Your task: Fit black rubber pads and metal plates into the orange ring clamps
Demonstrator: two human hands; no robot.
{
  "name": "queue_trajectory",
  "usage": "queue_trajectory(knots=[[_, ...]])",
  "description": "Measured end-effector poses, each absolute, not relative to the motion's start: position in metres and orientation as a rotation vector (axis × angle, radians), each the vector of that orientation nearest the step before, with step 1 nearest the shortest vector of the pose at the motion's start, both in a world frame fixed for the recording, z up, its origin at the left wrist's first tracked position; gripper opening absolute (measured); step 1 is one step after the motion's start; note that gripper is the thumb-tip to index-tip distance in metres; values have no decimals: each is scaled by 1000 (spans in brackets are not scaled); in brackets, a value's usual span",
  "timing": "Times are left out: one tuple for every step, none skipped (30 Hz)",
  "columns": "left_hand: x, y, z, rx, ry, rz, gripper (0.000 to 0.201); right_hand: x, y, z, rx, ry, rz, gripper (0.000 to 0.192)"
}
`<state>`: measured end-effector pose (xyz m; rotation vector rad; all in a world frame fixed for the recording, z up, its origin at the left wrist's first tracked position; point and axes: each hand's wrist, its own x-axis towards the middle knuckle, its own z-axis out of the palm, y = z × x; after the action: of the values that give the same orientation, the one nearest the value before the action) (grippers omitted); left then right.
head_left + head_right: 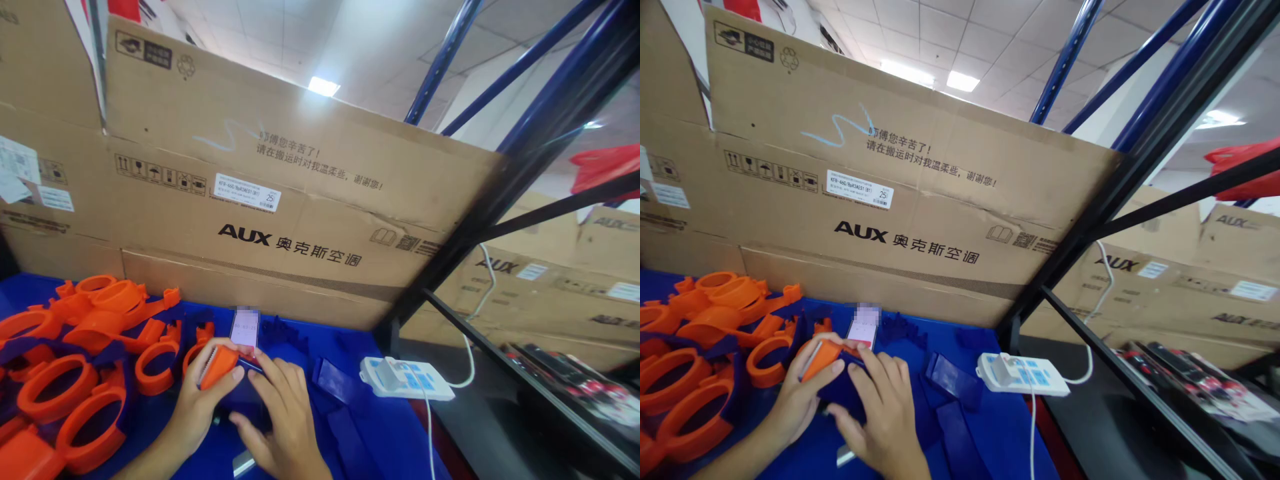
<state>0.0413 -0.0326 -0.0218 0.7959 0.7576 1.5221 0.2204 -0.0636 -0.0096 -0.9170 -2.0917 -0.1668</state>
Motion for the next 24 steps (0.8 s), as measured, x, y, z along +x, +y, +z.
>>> queue_trajectory(knots=[[42,-32,-21,718,747,1502,40,222,-64,-8,-922,-2073,-156,61],[42,-31,-21,654,739,1479,43,224,-64,-7,-927,-2052,-134,59],[42,-30,-22,602,734,1457,44,226,-64,-6,-934,-2030,-99,59],[41,-29,-23,556,723,1434,45,228,-64,-5,-942,-2003,-52,59],[41,-28,-24,533,700,1402,44,229,-64,-3,-948,-1970,0,58],[41,-27,-26,531,662,1366,43,231,-64,-3,-958,-1926,54,56],[41,-27,-27,544,610,1326,42,232,-63,-2,-977,-1870,111,53],[41,-27,-29,566,554,1290,43,232,-63,-2,-1006,-1803,169,49],[41,-26,-30,595,501,1261,45,233,-62,-1,-1044,-1726,232,44],[41,-26,-32,629,462,1242,45,233,-60,-1,-1088,-1645,304,39],[41,-26,-33,663,444,1242,42,232,-59,-1,-1131,-1568,384,34],[41,-25,-33,696,446,1249,39,232,-58,-1,-1166,-1499,474,32],[41,-25,-34,727,464,1259,35,231,-56,-1,-1185,-1442,573,33],[41,-24,-34,749,495,1275,33,230,-55,-1,-1192,-1396,677,36],[42,-24,-34,762,532,1291,30,228,-55,0,-1184,-1366,783,39],[42,-24,-34,766,572,1305,27,227,-54,0,-1166,-1354,888,41],[42,-24,-33,764,610,1317,25,225,-54,0,-1142,-1355,989,43],[43,-25,-32,752,645,1329,24,224,-55,0,-1116,-1368,1079,44],[43,-26,-30,729,675,1345,24,223,-56,0,-1095,-1388,1155,44],[44,-27,-28,698,693,1363,26,222,-57,0,-1077,-1412,1217,45],[44,-29,-25,665,703,1383,28,221,-58,-1,-1064,-1433,1267,45],[44,-30,-23,633,706,1406,29,220,-59,-1,-1056,-1448,1309,47],[44,-31,-22,611,709,1429,30,220,-60,-2,-1053,-1458,1346,48],[44,-32,-20,600,712,1455,31,220,-61,-2,-1054,-1465,1377,50]])
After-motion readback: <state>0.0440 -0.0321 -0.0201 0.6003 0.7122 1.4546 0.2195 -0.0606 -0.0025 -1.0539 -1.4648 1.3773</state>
